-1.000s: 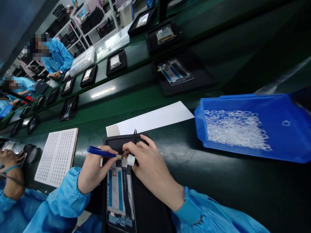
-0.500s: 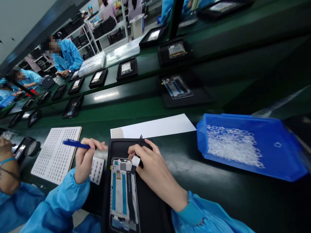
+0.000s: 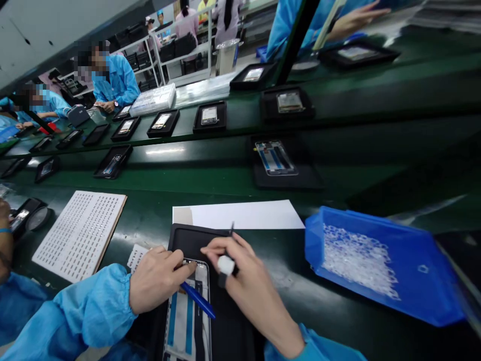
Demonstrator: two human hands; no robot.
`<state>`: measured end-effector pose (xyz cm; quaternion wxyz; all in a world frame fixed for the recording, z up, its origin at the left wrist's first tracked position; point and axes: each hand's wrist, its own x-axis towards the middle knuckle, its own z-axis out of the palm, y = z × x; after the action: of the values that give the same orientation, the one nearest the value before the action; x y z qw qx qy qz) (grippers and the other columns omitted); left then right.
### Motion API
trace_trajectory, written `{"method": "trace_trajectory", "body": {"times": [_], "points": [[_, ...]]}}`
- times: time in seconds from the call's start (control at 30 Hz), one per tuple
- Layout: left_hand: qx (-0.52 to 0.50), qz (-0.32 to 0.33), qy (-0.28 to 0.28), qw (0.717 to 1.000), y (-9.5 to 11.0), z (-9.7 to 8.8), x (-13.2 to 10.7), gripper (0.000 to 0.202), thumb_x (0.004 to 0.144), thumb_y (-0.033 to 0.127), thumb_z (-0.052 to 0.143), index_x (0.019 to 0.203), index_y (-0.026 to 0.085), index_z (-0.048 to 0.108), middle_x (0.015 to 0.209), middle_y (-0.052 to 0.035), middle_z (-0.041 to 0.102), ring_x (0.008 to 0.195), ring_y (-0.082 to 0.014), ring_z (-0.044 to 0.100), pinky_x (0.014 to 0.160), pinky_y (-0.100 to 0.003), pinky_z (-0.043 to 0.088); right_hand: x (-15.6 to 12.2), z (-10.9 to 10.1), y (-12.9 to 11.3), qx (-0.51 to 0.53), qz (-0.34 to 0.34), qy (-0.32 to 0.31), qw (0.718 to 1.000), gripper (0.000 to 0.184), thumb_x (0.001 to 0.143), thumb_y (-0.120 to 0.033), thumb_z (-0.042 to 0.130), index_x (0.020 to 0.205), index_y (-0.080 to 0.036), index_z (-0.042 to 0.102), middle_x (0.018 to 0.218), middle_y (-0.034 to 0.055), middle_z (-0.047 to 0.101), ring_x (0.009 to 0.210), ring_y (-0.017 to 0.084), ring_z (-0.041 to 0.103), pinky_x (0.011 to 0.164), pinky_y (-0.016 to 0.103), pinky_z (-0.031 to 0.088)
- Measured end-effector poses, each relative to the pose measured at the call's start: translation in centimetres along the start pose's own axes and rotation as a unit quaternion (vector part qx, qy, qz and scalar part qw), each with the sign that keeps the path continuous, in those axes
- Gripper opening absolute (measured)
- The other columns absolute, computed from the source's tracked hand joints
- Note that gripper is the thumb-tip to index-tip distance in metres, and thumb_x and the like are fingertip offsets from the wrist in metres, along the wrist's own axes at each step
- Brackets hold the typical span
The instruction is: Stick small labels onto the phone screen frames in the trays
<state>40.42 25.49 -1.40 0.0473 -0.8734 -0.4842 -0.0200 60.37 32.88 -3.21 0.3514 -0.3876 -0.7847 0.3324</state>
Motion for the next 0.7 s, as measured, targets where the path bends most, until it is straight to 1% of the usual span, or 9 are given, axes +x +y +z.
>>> {"method": "trace_trajectory", "body": {"times": [0.07, 0.13, 0.2, 0.27, 0.37, 0.47, 0.57, 0.63, 0.7], "points": [[-0.064, -0.024, -0.014, 0.998, -0.9, -0.5, 0.2, 0.027, 0.09, 0.021, 0.055, 0.116, 0.023, 0.062, 0.084, -0.0009, 0.06, 0.058, -0.012, 0.058, 0.054, -0.027, 0.046, 1.0, -1.7, 0.4, 0.057, 0.08, 0.1, 0.99, 0.022, 0.094, -0.045, 0.049, 0.095, -0.025, 0.059, 0.081, 0.0031, 0.07, 0.086, 0.023, 0.067, 0.088, 0.042, 0.051], [-0.146, -0.081, 0.024, 0.986, -2.8, -0.6, 0.7, 0.035, 0.089, 0.018, 0.053, 0.122, 0.027, 0.062, 0.09, -0.0005, 0.064, 0.065, -0.0108, 0.062, 0.06, -0.023, 0.05, 2.5, -2.9, 1.9, 0.129, 0.152, 0.177, 0.964, 0.04, 0.092, -0.059, 0.046, 0.105, -0.023, 0.059, 0.064, 0.0019, 0.062, 0.071, 0.022, 0.063, 0.073, 0.036, 0.054], [-0.2, -0.157, 0.071, 0.965, -5.6, 0.1, 1.6, 0.038, 0.089, 0.016, 0.051, 0.122, 0.028, 0.064, 0.094, -0.0004, 0.067, 0.081, -0.0125, 0.067, 0.071, -0.022, 0.052, 4.3, -3.2, 4.2, 0.202, 0.197, 0.171, 0.944, 0.054, 0.087, -0.068, 0.047, 0.111, -0.022, 0.061, 0.055, -0.0015, 0.051, 0.054, 0.017, 0.053, 0.059, 0.031, 0.053], [-0.219, -0.203, 0.071, 0.952, -8.5, 1.7, 2.8, 0.036, 0.087, 0.013, 0.052, 0.114, 0.029, 0.069, 0.1, 0.0002, 0.07, 0.094, -0.015, 0.067, 0.082, -0.023, 0.053, 6.1, -2.2, 6.7, 0.241, 0.225, 0.119, 0.936, 0.059, 0.078, -0.071, 0.055, 0.107, -0.021, 0.064, 0.06, -0.0003, 0.053, 0.052, 0.015, 0.052, 0.051, 0.029, 0.052], [-0.225, -0.162, -0.008, 0.961, -11.7, 4.7, 4.7, 0.039, 0.083, 0.008, 0.058, 0.11, 0.032, 0.071, 0.121, 0.0027, 0.068, 0.108, -0.0168, 0.066, 0.087, -0.025, 0.053, 8.0, 0.2, 9.5, 0.245, 0.238, 0.069, 0.937, 0.056, 0.067, -0.073, 0.061, 0.09, -0.021, 0.064, 0.065, 0.0035, 0.06, 0.058, 0.019, 0.061, 0.052, 0.033, 0.056], [-0.206, -0.09, -0.058, 0.973, -12.8, 6.9, 6.2, 0.042, 0.083, 0.007, 0.06, 0.114, 0.035, 0.069, 0.136, 0.0039, 0.059, 0.115, -0.0166, 0.063, 0.085, -0.023, 0.054, 8.9, 1.7, 10.2, 0.221, 0.233, 0.072, 0.944, 0.054, 0.065, -0.071, 0.064, 0.084, -0.021, 0.06, 0.063, 0.0045, 0.06, 0.063, 0.022, 0.064, 0.056, 0.036, 0.059], [-0.164, -0.053, -0.066, 0.983, -12.7, 7.3, 7.3, 0.042, 0.084, 0.01, 0.06, 0.117, 0.034, 0.068, 0.139, 0.0011, 0.057, 0.109, -0.0182, 0.066, 0.08, -0.023, 0.055, 9.1, 1.9, 9.6, 0.187, 0.229, 0.069, 0.953, 0.051, 0.065, -0.065, 0.069, 0.082, -0.019, 0.059, 0.066, 0.0054, 0.062, 0.061, 0.021, 0.064, 0.055, 0.034, 0.057], [-0.13, -0.037, -0.063, 0.989, -12.4, 6.9, 7.8, 0.04, 0.083, 0.013, 0.063, 0.117, 0.034, 0.068, 0.135, -0.0002, 0.06, 0.097, -0.0179, 0.071, 0.075, -0.022, 0.056, 9.2, 2.0, 8.9, 0.17, 0.223, 0.048, 0.959, 0.045, 0.067, -0.06, 0.07, 0.079, -0.018, 0.06, 0.063, 0.0043, 0.063, 0.056, 0.019, 0.062, 0.053, 0.031, 0.055], [-0.091, -0.038, -0.051, 0.994, -11.9, 6.3, 7.9, 0.044, 0.082, 0.01, 0.062, 0.117, 0.035, 0.068, 0.131, 0.0013, 0.061, 0.088, -0.0157, 0.072, 0.075, -0.021, 0.055, 9.6, 2.5, 8.3, 0.162, 0.216, 0.026, 0.962, 0.037, 0.073, -0.055, 0.067, 0.077, -0.019, 0.06, 0.061, 0.0028, 0.063, 0.052, 0.018, 0.061, 0.054, 0.029, 0.053]]}}
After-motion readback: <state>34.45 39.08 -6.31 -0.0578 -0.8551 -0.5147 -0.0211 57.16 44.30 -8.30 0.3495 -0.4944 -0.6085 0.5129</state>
